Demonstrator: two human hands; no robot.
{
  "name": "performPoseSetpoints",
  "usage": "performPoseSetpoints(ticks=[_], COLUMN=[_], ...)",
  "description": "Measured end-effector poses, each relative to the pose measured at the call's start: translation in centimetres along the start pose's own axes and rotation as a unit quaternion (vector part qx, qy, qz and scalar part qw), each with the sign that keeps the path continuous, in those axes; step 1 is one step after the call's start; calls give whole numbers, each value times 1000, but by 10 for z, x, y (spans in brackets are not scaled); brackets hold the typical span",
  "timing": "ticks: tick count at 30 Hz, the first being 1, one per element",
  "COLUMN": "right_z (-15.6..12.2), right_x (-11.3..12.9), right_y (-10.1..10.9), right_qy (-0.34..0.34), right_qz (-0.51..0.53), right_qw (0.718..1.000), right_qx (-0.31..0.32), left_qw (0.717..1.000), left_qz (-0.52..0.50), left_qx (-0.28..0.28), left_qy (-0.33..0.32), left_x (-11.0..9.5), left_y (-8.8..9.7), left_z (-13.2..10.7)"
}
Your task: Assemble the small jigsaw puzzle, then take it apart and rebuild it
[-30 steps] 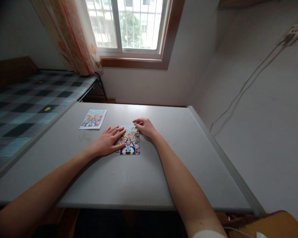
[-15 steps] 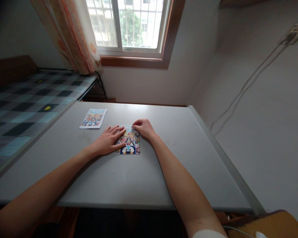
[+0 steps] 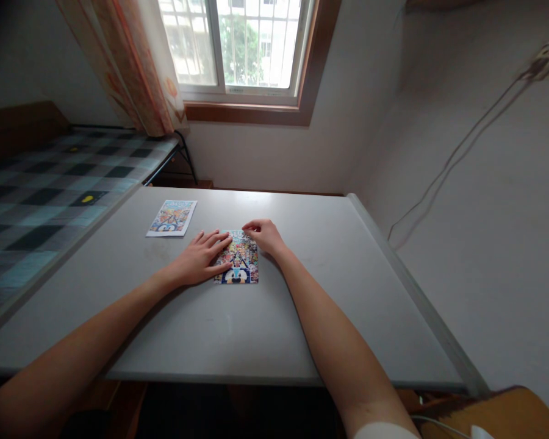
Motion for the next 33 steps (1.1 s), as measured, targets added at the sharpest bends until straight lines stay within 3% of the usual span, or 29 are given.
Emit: performPoseSetpoints(ticks=[15,22,29,33], right_z=[-1,-1,-1,-2], right_x=[5,-2,-6,0], right_y=[4,8,20,15], right_qy=[15,0,-32,-5], right_qz=[-144,-124,-32,-57], right_qw=[989,992,998,998], right_qx=[-3,-8,-33,-5], left_qw=[1000,1000,1000,1000], left_qz=[-4,1,-3,-6], left_qx=[1,1,2,0], left_qy=[0,1,-1,0], left_x=[0,1,0,1], left_y=[0,-1,0,0], left_z=[0,0,0,0])
Point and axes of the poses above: each hand's wrist, its own z-axis towards the middle knuckle, its own y-axis out of the back of the hand, x = y × z, the point moved 5 cm from there along z, towards the middle knuckle, and after that the axes turned 7 degrees about y, right-handed, at the moved point
